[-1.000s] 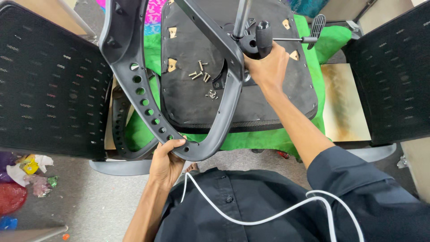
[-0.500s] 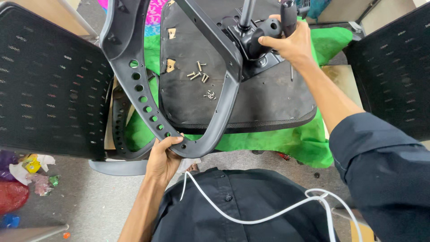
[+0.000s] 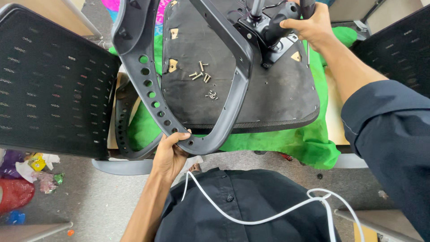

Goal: The person attaches a black plastic base to a chair mechanism using a screwdriver and several screws. They align the base, insert screws, and tighten them to secure the base to the mechanism.

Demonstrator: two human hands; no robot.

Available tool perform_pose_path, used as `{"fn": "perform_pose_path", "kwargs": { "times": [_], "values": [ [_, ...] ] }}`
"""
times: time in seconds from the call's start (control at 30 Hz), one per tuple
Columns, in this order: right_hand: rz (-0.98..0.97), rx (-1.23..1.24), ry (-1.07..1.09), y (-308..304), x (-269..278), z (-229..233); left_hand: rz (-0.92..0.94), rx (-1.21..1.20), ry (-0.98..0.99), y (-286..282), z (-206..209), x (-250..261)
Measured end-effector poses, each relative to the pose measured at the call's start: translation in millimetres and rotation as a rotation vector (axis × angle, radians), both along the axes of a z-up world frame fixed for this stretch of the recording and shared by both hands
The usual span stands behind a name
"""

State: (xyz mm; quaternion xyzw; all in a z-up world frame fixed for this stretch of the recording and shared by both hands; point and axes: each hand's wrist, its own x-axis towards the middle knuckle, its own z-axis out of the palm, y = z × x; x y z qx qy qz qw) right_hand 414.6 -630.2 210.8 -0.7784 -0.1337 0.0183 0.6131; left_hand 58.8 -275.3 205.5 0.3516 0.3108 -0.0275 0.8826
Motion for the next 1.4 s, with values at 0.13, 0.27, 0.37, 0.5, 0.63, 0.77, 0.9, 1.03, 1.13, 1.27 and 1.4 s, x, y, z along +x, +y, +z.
{"fn": "perform_pose_path", "kwargs": {
  "times": [0.13, 0.27, 0.37, 0.5, 0.63, 0.77, 0.9, 1.03, 1.13, 1.27, 1.4],
  "values": [
    [-0.003, 0.089, 0.071, -9, 7, -6, -0.003, 0.007, 0.019, -4, 4, -2],
    [-0.177, 0.015, 0.080, -3, 7, -15, -0.008, -0.041, -0.016, -10, 5, 1],
    [-0.339, -0.115, -0.215, 5, -20, -20, 0.001, -0.033, 0.020, -19, 4, 5],
    [-0.447, -0.030, -0.310, 23, -93, -11, 0.019, -0.034, 0.029, -34, -1, 13],
    [-0.438, 0.058, 0.203, 47, -153, 18, 0.053, -0.083, 0.021, -47, -4, 21],
    [-0.272, -0.049, 0.493, 58, -182, 40, 0.030, -0.090, 0.016, -58, 0, 23],
    [-0.135, -0.050, 0.560, 64, -193, 33, 0.049, -0.082, 0.004, -65, 6, 26],
    [-0.088, -0.098, 0.533, 61, -194, 19, 0.015, 0.009, 0.010, -70, 12, 28],
    [-0.100, -0.082, 0.535, 56, -190, 11, -0.027, 0.048, 0.054, -73, 16, 29],
    [-0.094, -0.092, 0.505, 55, -179, 1, -0.131, 0.230, 0.162, -80, 21, 33],
    [-0.140, -0.199, 0.454, 51, -169, -6, -0.339, 0.478, 0.360, -78, 34, 35]
  ]
}}
